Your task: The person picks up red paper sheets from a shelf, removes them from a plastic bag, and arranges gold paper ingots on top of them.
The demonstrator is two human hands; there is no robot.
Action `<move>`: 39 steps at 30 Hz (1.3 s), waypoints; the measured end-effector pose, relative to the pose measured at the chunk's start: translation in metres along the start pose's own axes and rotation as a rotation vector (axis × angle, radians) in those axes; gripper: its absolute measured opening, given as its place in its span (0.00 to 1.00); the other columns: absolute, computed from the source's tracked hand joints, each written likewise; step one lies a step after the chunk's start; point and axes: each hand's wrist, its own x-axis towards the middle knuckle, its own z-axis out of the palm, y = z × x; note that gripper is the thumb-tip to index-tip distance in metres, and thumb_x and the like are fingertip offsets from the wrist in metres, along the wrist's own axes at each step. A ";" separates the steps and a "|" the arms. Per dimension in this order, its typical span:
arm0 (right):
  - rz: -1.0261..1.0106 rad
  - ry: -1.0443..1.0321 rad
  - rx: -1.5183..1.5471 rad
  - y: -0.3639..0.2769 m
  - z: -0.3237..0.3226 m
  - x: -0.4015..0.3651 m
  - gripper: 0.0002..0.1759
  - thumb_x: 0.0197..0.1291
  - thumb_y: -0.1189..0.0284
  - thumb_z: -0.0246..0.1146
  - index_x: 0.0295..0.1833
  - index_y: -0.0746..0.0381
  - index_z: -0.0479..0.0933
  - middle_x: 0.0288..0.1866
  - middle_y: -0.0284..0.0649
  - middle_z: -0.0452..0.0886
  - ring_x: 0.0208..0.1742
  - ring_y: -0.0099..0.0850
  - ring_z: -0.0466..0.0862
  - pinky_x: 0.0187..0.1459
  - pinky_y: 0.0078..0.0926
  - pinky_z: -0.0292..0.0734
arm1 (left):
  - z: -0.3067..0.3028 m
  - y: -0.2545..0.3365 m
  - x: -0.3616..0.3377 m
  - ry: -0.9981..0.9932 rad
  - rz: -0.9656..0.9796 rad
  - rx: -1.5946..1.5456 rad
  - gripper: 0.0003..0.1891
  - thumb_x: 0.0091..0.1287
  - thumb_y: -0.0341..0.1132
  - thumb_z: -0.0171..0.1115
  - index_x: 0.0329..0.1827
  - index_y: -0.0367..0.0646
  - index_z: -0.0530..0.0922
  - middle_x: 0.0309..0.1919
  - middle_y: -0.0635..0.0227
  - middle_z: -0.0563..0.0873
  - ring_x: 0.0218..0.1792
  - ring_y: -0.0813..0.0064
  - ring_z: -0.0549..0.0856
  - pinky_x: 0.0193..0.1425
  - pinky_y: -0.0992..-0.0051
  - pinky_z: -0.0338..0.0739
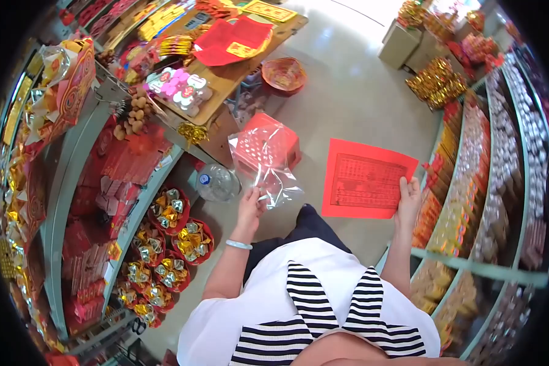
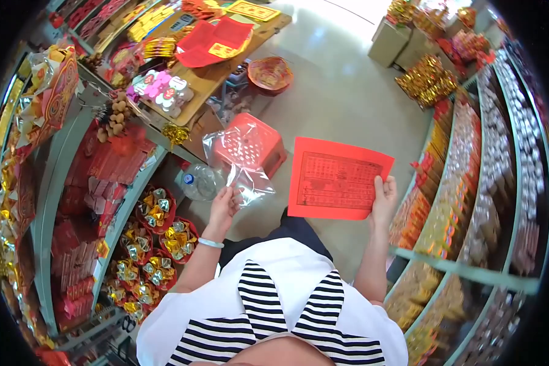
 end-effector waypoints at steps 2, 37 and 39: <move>0.053 -0.090 -0.004 0.007 0.024 0.051 0.03 0.71 0.75 0.55 0.47 0.62 0.73 0.45 0.37 0.82 0.42 0.18 0.79 0.45 0.14 0.73 | 0.018 0.001 0.009 0.064 -0.023 -0.033 0.16 0.75 0.40 0.55 0.62 0.47 0.75 0.43 0.70 0.87 0.31 0.84 0.83 0.28 0.89 0.72; 1.069 -1.234 0.023 0.180 0.587 0.204 0.12 0.69 0.69 0.61 0.52 0.64 0.73 0.44 0.42 0.81 0.38 0.27 0.80 0.41 0.20 0.77 | 0.124 0.117 0.117 0.669 0.454 -0.541 0.17 0.74 0.34 0.56 0.64 0.43 0.74 0.41 0.70 0.86 0.30 0.86 0.82 0.30 0.89 0.74; 1.082 -1.274 -0.068 0.133 0.566 0.216 0.13 0.68 0.69 0.61 0.53 0.65 0.73 0.43 0.42 0.81 0.38 0.26 0.81 0.41 0.18 0.76 | 0.137 0.117 0.125 0.663 0.436 -0.532 0.17 0.74 0.33 0.56 0.63 0.43 0.75 0.40 0.70 0.86 0.30 0.86 0.81 0.31 0.89 0.73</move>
